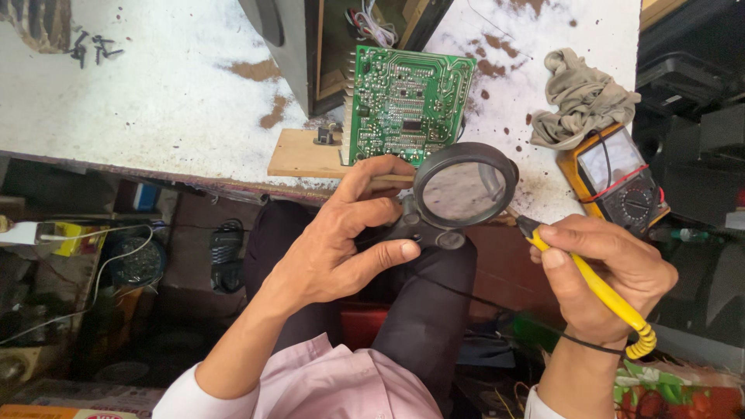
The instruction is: The person holds a magnifying glass over a green circuit board and uses a yellow probe to touch various points on the board while looking through the lens. The person adjusts the magnifier and probe positions to examine different areas of the board throughout the clip.
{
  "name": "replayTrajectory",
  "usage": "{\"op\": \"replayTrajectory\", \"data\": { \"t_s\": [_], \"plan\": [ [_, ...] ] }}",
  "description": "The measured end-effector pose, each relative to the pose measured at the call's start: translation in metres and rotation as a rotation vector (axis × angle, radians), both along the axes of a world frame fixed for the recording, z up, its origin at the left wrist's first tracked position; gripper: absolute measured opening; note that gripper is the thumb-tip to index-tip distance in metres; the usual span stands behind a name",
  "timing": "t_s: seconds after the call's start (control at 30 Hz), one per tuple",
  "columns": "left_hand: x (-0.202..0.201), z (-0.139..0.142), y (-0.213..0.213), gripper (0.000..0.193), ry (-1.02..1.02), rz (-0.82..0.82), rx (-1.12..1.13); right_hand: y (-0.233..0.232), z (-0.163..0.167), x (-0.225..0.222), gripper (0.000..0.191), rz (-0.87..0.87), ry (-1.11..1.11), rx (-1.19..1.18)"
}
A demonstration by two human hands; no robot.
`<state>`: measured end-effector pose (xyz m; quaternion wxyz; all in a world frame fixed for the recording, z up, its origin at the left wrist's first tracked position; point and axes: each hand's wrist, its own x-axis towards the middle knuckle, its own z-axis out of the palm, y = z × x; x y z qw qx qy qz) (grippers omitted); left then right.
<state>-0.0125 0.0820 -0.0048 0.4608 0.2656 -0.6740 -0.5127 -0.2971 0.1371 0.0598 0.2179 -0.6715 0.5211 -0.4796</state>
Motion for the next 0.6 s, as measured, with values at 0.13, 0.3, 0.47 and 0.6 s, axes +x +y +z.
{"op": "replayTrajectory", "data": {
  "t_s": [0.13,0.3,0.47,0.6],
  "plan": [
    [0.000,0.000,0.000,0.033,0.008,-0.004,0.005,0.000,0.000,-0.002,0.016,0.000,0.016,-0.010],
    [0.000,0.000,-0.001,0.033,0.009,-0.001,-0.003,0.003,-0.001,-0.005,0.013,0.005,-0.059,-0.020],
    [0.000,-0.001,-0.003,0.034,0.015,-0.006,-0.002,0.005,-0.004,-0.006,0.015,-0.016,-0.085,-0.010],
    [-0.001,0.000,-0.003,0.034,0.027,-0.012,0.001,0.005,-0.010,-0.005,0.013,-0.011,-0.095,-0.026]
  ]
}}
